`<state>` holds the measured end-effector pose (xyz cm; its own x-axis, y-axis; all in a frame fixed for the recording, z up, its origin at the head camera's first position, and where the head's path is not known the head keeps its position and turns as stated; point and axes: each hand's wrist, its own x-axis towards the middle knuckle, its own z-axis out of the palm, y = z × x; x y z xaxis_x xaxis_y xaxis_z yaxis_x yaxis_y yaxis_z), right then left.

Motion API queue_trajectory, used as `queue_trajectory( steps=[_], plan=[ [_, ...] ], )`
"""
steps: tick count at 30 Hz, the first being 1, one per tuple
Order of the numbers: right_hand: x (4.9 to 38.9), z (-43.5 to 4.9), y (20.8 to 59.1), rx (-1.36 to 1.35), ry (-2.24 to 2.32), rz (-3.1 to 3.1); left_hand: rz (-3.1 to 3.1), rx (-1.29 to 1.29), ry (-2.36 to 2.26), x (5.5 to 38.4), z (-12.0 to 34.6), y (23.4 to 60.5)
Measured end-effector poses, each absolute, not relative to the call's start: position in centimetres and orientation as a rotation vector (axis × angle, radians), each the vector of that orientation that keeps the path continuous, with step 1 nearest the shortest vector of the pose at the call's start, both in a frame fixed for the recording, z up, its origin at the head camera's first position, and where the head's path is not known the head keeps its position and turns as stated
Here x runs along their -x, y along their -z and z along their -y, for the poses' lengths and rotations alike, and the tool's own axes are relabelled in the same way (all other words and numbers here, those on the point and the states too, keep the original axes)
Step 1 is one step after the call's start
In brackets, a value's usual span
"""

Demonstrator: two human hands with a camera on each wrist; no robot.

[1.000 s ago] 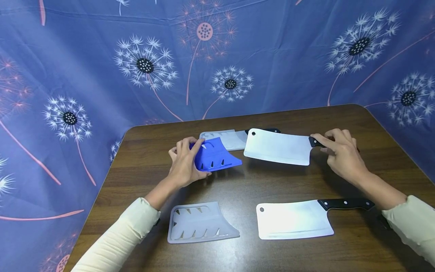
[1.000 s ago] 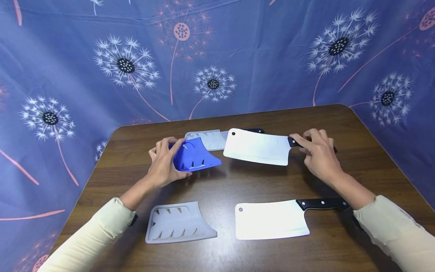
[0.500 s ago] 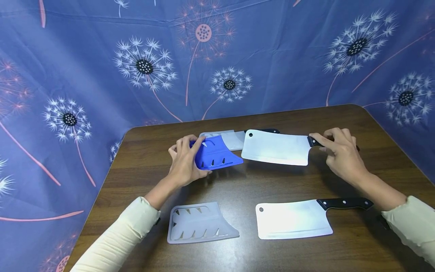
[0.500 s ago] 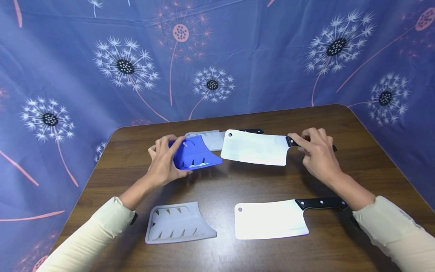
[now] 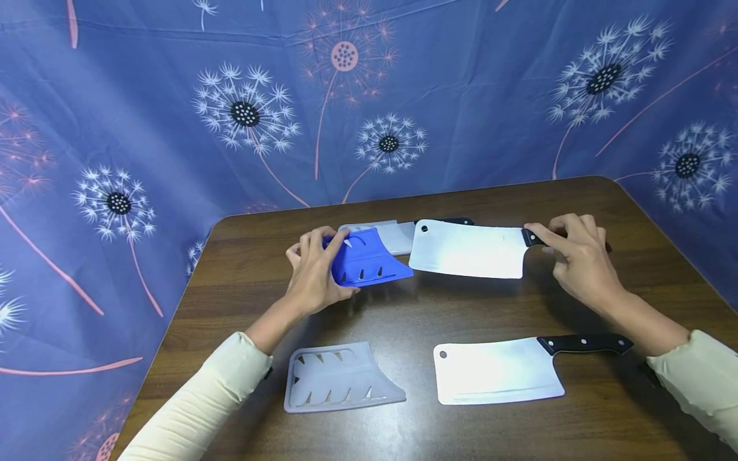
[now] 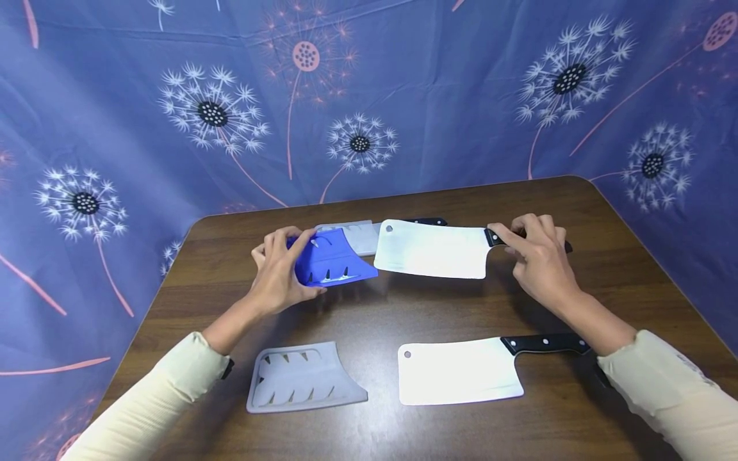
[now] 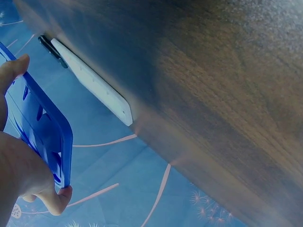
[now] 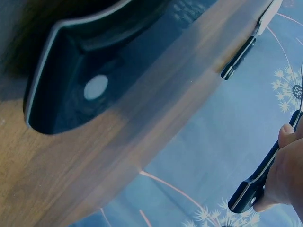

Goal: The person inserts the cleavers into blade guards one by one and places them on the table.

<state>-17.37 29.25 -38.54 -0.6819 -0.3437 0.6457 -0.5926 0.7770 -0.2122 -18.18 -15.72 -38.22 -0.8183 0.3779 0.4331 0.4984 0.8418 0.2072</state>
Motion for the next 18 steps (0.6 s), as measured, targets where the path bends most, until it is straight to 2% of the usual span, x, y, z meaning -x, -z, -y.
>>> queue_trajectory(
  steps=[18],
  plan=[
    [16.96,-29.01,38.27,-0.752,-0.480,2.330,2.620,0.686,0.400,18.34,15.34,37.83]
  ],
)
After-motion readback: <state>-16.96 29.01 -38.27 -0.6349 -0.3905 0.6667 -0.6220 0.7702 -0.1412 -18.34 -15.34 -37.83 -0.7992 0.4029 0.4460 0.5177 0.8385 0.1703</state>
